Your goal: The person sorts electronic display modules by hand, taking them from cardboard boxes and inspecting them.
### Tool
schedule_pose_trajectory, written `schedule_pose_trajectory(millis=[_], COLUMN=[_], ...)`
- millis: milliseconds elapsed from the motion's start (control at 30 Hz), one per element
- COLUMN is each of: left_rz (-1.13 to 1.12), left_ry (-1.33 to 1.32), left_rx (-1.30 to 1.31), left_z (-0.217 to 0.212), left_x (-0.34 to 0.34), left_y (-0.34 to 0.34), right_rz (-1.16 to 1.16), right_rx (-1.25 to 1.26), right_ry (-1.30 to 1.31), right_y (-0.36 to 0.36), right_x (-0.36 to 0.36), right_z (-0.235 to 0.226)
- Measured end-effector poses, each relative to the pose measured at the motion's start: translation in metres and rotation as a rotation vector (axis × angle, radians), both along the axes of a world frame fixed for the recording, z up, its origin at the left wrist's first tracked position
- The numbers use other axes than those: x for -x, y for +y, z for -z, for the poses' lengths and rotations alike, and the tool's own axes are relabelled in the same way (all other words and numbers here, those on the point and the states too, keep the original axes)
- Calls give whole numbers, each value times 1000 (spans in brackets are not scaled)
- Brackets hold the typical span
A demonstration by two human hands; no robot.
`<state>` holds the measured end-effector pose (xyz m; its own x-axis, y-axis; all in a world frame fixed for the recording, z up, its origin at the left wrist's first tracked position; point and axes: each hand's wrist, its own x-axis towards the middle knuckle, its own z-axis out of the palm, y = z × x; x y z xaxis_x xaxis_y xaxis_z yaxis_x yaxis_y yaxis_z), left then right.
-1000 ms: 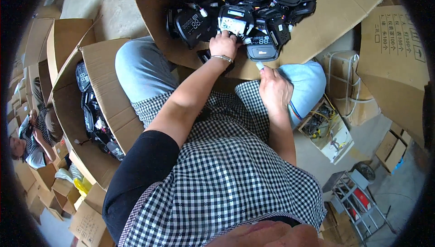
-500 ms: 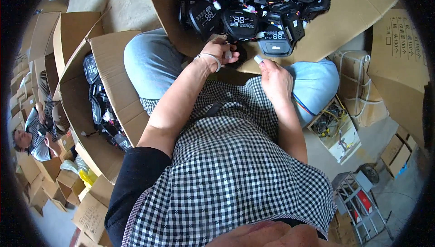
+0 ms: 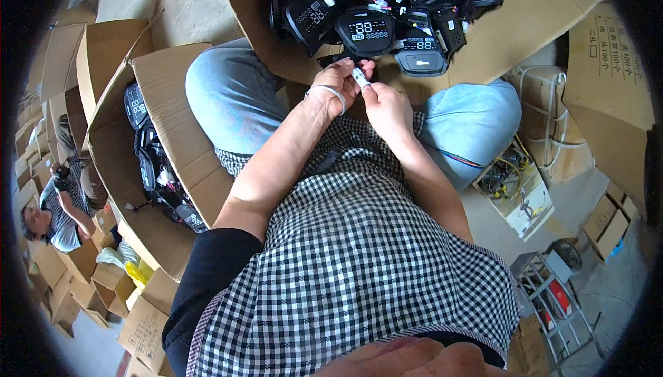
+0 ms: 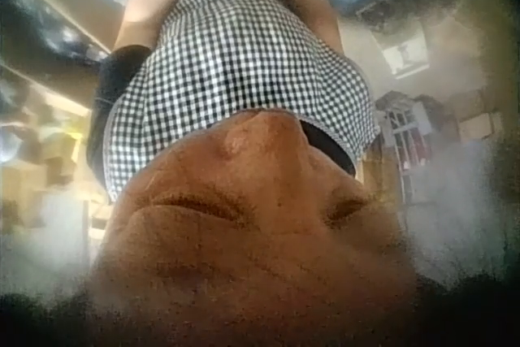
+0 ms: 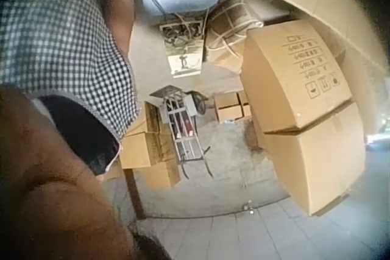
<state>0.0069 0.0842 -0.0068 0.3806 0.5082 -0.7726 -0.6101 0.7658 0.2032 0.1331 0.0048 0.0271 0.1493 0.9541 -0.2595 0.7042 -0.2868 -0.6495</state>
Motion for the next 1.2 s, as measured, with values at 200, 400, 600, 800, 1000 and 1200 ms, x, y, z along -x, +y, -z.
schedule_pose_trajectory(millis=[200, 400, 600, 800, 1000, 1200], left_rz=[-40, 85, 460, 1319, 1256, 343], left_ry=[214, 317, 714, 1417, 1237, 582], left_rx=[-149, -263, -332, -1667, -1920, -1339], left_z=[-16, -24, -38, -86, -46, -75], left_x=[-15, -15, -10, 18, 7, -16], left_y=[-15, -22, -9, 9, 60, 89], right_rz=[444, 291, 190, 144, 339, 665], right_rx=[233, 356, 156, 222, 169, 404], right_ry=[961, 968, 817, 756, 844, 1023], right_y=[-2, 2, -3, 0, 13, 57], right_x=[-4, -14, -5, -17, -29, -39], right_z=[17, 9, 32, 22, 24, 45])
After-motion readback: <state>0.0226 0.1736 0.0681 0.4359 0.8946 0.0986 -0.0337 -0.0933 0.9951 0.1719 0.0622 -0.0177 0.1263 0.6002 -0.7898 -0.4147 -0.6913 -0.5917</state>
